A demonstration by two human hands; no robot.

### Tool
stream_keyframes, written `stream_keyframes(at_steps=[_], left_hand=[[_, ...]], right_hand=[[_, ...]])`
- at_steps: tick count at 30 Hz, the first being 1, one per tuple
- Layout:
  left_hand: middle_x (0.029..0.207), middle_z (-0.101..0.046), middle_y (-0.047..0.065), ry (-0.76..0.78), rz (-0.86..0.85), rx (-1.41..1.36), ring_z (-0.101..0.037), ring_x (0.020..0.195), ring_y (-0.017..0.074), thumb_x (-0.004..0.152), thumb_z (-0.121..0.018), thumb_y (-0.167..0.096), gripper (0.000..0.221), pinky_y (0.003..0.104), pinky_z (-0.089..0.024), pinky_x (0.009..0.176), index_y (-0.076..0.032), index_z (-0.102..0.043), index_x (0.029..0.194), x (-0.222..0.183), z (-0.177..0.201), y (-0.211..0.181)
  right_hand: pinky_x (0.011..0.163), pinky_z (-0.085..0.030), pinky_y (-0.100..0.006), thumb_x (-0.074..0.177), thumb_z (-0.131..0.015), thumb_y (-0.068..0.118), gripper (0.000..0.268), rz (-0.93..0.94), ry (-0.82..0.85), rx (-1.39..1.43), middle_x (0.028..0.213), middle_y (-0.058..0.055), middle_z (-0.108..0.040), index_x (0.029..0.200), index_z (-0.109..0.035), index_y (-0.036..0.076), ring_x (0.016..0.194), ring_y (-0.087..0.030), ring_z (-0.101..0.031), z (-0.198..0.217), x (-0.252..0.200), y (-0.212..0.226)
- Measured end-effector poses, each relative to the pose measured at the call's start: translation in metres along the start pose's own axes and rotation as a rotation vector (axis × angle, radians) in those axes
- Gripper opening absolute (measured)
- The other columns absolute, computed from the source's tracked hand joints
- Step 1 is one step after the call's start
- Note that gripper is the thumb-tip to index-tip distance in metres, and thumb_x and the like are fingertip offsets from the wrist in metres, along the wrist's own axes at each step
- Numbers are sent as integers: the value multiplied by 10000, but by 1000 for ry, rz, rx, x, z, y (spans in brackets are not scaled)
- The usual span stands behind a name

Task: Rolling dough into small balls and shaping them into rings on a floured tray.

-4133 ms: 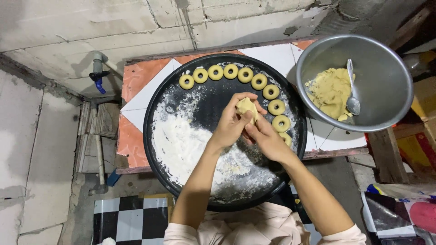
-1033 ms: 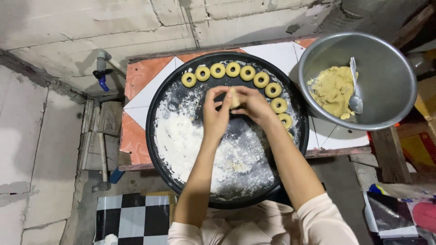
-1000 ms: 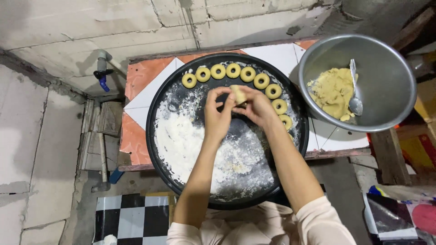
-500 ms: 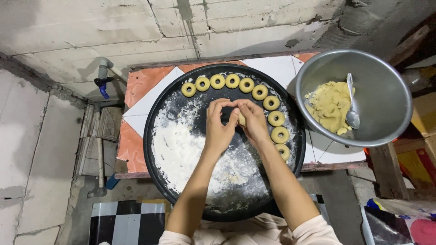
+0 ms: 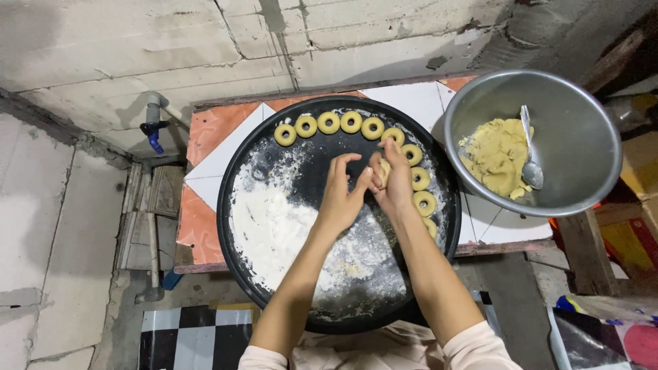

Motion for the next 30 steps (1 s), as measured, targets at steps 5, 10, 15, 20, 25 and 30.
stream_keyframes(at_steps=[5, 10, 15, 20, 25, 30], left_hand=[[1482, -324, 345, 70, -22, 31, -304, 1434, 538, 1039, -552, -327, 588, 572, -353, 1157, 49, -359, 1447, -3, -13, -4], [1575, -112, 427, 219, -17, -25, -127, 1468, 582, 1074, -446, -296, 642, 612, -200, 1207, 120, -241, 1518, -10, -29, -18], [1551, -284, 402, 187, -108, -239, -228, 1463, 514, 1055, -490, -111, 582, 548, -253, 1213, 127, -206, 1504, -13, -41, -5], [1529, -431, 283, -58, -173, -654, -446, 1419, 357, 981, -546, 51, 612, 416, -393, 1181, 65, -287, 1535, -1, -16, 1], [1299, -597, 275, -215, -134, -692, -621, 1204, 325, 987, -515, 85, 442, 395, -534, 1045, 89, -444, 1423, 5, 3, 19], [979, -657, 158, -391, 64, -788, -679, 841, 198, 1013, -459, 72, 270, 277, -606, 739, 70, -543, 1269, 15, 32, 52]], right_hand=[[1052, -487, -539, 756, -358, -221, 594, 181, 8, 48, 1385, -238, -512, 1209, -350, 162, 1359, -376, -506, 12, 5, 4], [1007, -479, -337, 818, -400, -141, 476, 191, 72, 22, 1467, -118, -513, 1179, -382, 169, 1346, -234, -467, 11, 3, 1], [1144, -394, -359, 1102, -318, 277, 358, 293, 87, -91, 1484, -149, -462, 1378, -462, 101, 1436, -250, -372, -18, -11, 19], [1162, -173, -618, 1046, -413, 228, 232, 187, 200, -301, 1569, -231, -253, 1163, -541, 74, 1450, -446, -146, -64, -44, 29], [1050, -372, -500, 1034, -491, 292, 351, 121, 310, -338, 1406, -166, -420, 1312, -523, 81, 1265, -311, -383, -49, -33, -2], [938, -573, -381, 1021, -570, 356, 519, 57, 430, -373, 1242, -101, -587, 1461, -504, 87, 1081, -177, -620, -38, -19, -32]])
Point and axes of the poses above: each hand's wrist, its own x-axis towards the middle knuckle, its own z-axis out of the back of the hand, y = z × x, the point moved 8 cm from there along x, towards the middle knuckle
